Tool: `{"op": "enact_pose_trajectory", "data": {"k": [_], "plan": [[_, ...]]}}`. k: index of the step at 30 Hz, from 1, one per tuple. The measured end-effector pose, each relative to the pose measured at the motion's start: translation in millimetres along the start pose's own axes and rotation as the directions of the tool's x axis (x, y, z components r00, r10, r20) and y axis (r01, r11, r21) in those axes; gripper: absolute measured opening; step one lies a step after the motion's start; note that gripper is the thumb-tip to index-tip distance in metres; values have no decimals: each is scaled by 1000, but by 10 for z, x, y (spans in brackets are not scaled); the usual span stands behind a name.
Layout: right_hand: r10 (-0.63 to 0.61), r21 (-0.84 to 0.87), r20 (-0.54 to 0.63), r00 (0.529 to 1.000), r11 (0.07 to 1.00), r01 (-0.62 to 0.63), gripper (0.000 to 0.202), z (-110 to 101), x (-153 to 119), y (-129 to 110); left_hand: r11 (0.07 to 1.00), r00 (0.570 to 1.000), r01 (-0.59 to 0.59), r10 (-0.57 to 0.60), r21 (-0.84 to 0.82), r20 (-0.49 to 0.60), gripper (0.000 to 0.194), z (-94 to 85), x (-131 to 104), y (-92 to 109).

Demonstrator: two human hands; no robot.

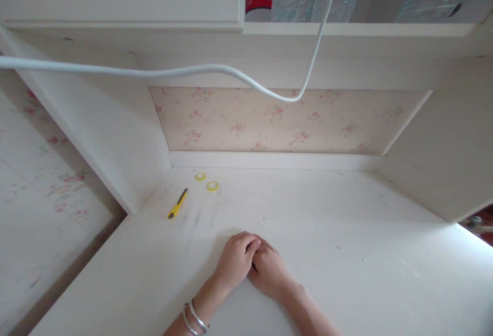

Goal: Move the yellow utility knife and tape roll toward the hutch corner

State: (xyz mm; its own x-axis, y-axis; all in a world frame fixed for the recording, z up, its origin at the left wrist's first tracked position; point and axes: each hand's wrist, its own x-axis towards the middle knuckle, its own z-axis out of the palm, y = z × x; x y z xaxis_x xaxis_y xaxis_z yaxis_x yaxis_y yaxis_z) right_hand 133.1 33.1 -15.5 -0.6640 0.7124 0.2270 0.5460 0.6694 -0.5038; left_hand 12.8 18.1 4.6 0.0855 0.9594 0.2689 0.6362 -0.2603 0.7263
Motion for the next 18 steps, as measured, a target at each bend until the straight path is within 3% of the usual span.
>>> {"op": "enact_pose_trajectory", "data": {"k": [18], "plan": [[-38, 0, -16, 999, 999, 38, 30, 24, -4, 24, 1000, 1000, -4, 4, 7, -8, 23, -2, -29, -27]]}}
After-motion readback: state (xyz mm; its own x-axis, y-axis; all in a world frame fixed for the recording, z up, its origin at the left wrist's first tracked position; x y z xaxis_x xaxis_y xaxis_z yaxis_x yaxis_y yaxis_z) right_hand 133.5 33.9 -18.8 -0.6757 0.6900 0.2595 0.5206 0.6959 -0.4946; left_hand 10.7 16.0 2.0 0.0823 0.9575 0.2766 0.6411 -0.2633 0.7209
